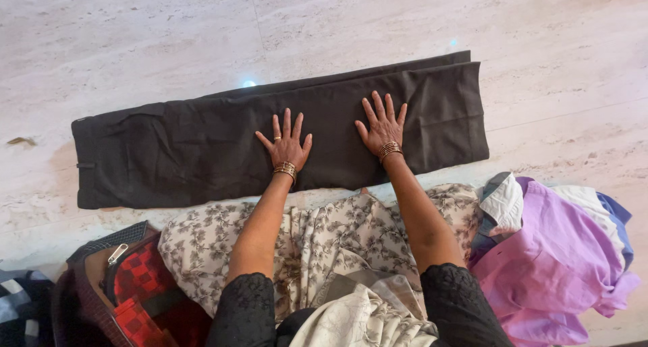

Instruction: The person takes a pair of black trousers from a suitcase, lays them flat on the floor, and folds them neatly by hand. The trousers are folded lengthwise and then rolled into a compact bundle.

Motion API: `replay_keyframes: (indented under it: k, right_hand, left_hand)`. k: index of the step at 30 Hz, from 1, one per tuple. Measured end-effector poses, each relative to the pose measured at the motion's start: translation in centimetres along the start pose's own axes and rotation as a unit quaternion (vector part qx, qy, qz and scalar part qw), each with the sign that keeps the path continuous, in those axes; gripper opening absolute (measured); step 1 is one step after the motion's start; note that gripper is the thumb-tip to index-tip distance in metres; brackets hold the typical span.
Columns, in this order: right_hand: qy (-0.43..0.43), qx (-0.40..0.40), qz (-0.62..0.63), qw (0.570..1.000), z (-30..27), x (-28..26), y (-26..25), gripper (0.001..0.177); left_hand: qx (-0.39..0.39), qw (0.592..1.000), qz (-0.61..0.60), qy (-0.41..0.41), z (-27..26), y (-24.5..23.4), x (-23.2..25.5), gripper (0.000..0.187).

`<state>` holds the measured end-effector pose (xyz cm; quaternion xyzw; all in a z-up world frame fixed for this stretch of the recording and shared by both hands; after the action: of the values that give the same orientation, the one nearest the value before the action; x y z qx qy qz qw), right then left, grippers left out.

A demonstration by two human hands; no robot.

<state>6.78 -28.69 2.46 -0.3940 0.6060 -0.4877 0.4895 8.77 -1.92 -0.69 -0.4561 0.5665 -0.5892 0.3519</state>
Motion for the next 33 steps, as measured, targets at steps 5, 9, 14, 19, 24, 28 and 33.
replay_keyframes:
  k: [5,9,14,19,24,28,33]
  right_hand:
    - [0.004,-0.011,-0.006,1.0,0.1,0.0,0.1,0.067]
    - [0.001,-0.001,0.007,1.0,0.4,0.0,-0.3,0.067]
    - [0.004,0.011,0.003,1.0,0.3,0.0,-0.6,0.066]
    - [0.008,0.02,0.026,0.999,0.4,0.3,-0.4,0.065]
    - [-0.003,0.069,0.041,0.997,0.1,0.3,-1.0,0.054]
    - [0.023,0.05,0.105,0.993,4.0,2.8,-1.4,0.028]
    - [0.086,0.192,0.1,0.972,8.9,11.1,-5.4,0.024]
  left_hand:
    - [0.015,1.0,-0.012,0.006,0.7,0.4,-0.4,0.064]
    - [0.017,1.0,-0.004,0.005,0.1,0.9,-0.5,0.064]
    - [0.071,0.997,-0.016,-0.006,0.7,-0.1,2.1,0.065]
    - [0.066,0.99,-0.06,0.107,2.9,0.0,10.6,0.063]
    - [0.07,0.988,-0.011,0.137,3.2,-0.3,10.4,0.057]
    - [0.137,0.973,-0.135,0.125,6.6,-1.8,6.6,0.045]
    - [0.156,0.98,-0.105,0.058,9.9,-2.9,2.0,0.031]
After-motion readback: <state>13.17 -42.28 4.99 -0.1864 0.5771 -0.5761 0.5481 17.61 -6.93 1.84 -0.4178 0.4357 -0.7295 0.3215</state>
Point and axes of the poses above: each hand's wrist, its own z-axis towards the middle knuckle, its own y-axis out of the palm, x = y × z, the point moved 9 cm from there along z, towards the middle knuckle, and after that the axes turned 8 degrees about y, right-handed, at the moved point
